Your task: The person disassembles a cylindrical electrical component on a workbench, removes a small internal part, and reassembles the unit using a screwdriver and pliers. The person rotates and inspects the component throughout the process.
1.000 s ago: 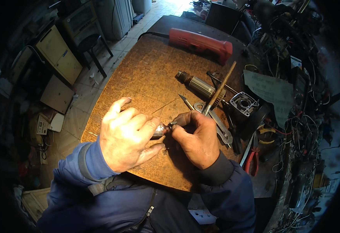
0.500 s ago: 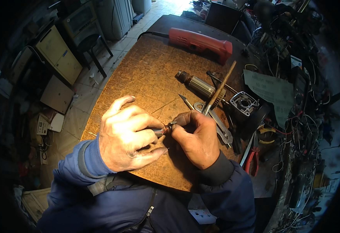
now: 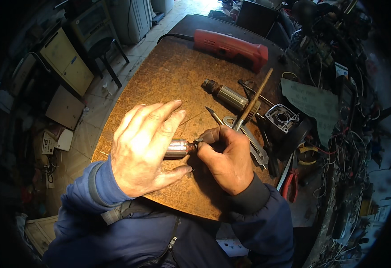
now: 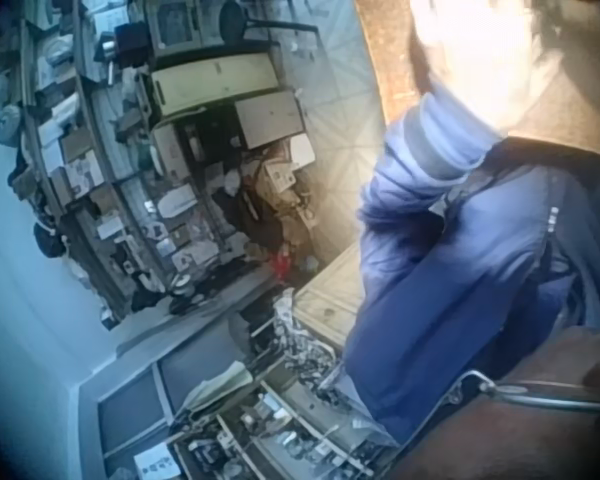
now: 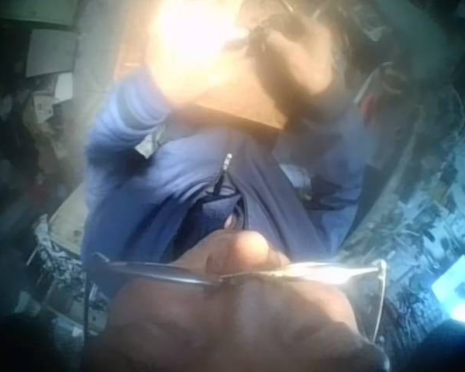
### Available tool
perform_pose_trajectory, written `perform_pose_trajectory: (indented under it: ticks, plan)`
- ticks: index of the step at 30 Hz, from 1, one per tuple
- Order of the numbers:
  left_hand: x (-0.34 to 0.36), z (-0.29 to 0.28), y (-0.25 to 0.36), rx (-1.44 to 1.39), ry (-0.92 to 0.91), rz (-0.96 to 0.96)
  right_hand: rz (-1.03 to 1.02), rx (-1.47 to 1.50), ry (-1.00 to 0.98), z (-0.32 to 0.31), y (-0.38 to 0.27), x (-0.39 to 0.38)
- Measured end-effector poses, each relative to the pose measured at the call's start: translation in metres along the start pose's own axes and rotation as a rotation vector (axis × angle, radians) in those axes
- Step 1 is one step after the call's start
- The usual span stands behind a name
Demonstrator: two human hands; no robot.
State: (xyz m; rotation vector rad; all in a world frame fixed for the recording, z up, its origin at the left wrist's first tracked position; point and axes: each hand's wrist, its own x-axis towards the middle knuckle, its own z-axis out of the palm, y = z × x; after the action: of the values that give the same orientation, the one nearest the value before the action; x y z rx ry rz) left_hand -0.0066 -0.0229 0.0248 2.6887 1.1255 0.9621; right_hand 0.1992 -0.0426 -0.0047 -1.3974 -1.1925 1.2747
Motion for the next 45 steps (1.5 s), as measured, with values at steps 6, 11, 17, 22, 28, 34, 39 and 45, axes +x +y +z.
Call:
perform_pose_trajectory:
  ticks: [6,11,17,22,28,34,39,45]
  plan:
    - [-0.002,-0.002,-0.016,-0.084,-0.124,0.169,0.047,-0.006,-0.006,-0.001,-0.008,-0.002]
    - [0.005,0.001,0.0,0.008,0.019,0.035,-0.055,0.03,0.049,-0.001,0.003,0.0]
    - [0.003,0.002,-0.001,0.177,-0.142,0.026,-0.117,0.212,0.15,-0.012,-0.006,-0.003]
    - [0.008,-0.007,-0.007,0.094,-0.169,0.013,-0.31,-0.18,0.269,-0.026,0.013,0.01]
    - [0.012,-0.014,-0.02,-0.749,-0.144,-0.451,-0.572,-0.497,0.308,-0.021,0.004,0.001]
    - [0.002,0.002,-0.02,-1.062,-0.192,-0.541,-0.405,-0.059,0.037,-0.019,0.004,-0.008]
    - [0.0,0.008,-0.025,-1.148,-0.234,-0.6,-0.354,0.036,-0.186,-0.018,-0.004,-0.013]
    - [0.002,0.006,-0.021,-1.176,-0.256,-0.642,-0.435,0.077,-0.219,-0.013,-0.001,-0.012]
